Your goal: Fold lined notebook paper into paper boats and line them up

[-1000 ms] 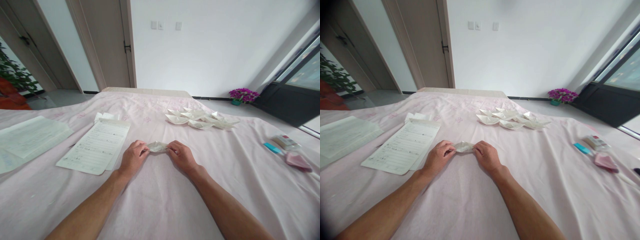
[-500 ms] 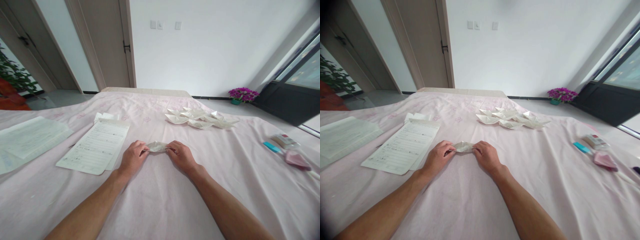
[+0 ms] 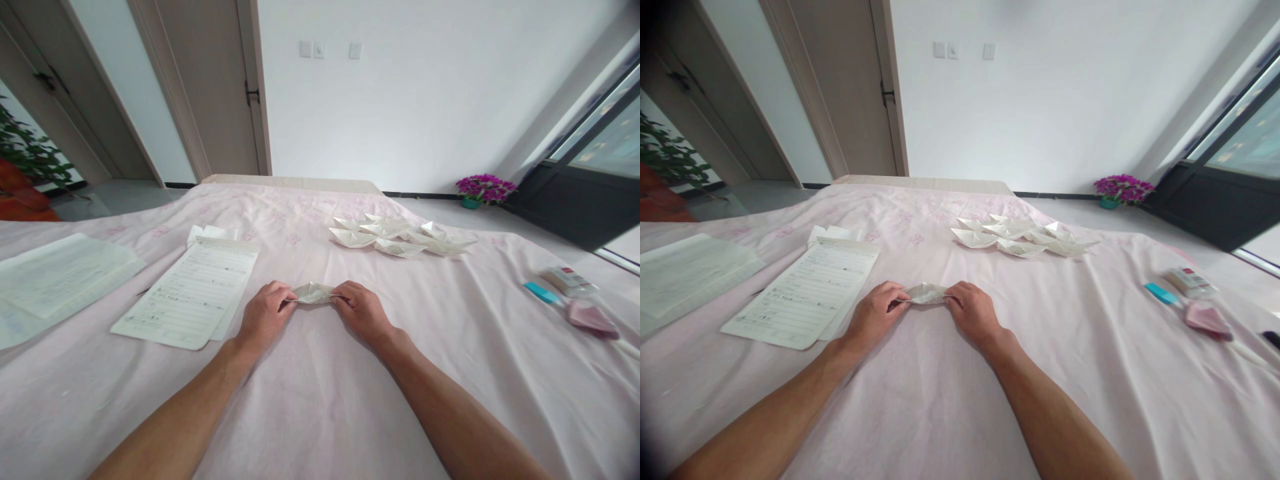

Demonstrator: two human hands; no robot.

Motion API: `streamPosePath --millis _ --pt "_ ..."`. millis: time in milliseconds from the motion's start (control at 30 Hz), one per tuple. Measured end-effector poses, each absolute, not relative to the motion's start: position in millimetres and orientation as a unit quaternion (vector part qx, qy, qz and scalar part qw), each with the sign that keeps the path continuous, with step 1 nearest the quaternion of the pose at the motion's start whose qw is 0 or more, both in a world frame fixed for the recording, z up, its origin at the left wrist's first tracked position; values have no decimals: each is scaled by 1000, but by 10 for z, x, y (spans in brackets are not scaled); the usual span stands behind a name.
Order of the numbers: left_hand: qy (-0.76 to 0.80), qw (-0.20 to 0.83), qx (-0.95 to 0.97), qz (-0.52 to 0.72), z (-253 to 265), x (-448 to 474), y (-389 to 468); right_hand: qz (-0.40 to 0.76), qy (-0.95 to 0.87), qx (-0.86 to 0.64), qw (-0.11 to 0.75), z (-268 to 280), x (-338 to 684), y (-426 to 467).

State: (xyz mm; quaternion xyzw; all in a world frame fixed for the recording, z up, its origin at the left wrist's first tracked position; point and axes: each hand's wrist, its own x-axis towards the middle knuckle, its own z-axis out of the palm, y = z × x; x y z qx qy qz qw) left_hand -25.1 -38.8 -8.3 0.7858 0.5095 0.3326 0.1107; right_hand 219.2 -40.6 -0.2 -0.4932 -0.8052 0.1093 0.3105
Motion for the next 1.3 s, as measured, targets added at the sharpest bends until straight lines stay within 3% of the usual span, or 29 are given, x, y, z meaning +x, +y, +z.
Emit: streamPosePath --millis 1300 --pt "508 124 778 348 -65 -245 -404 110 -802 -492 320 -21 2187 -408"
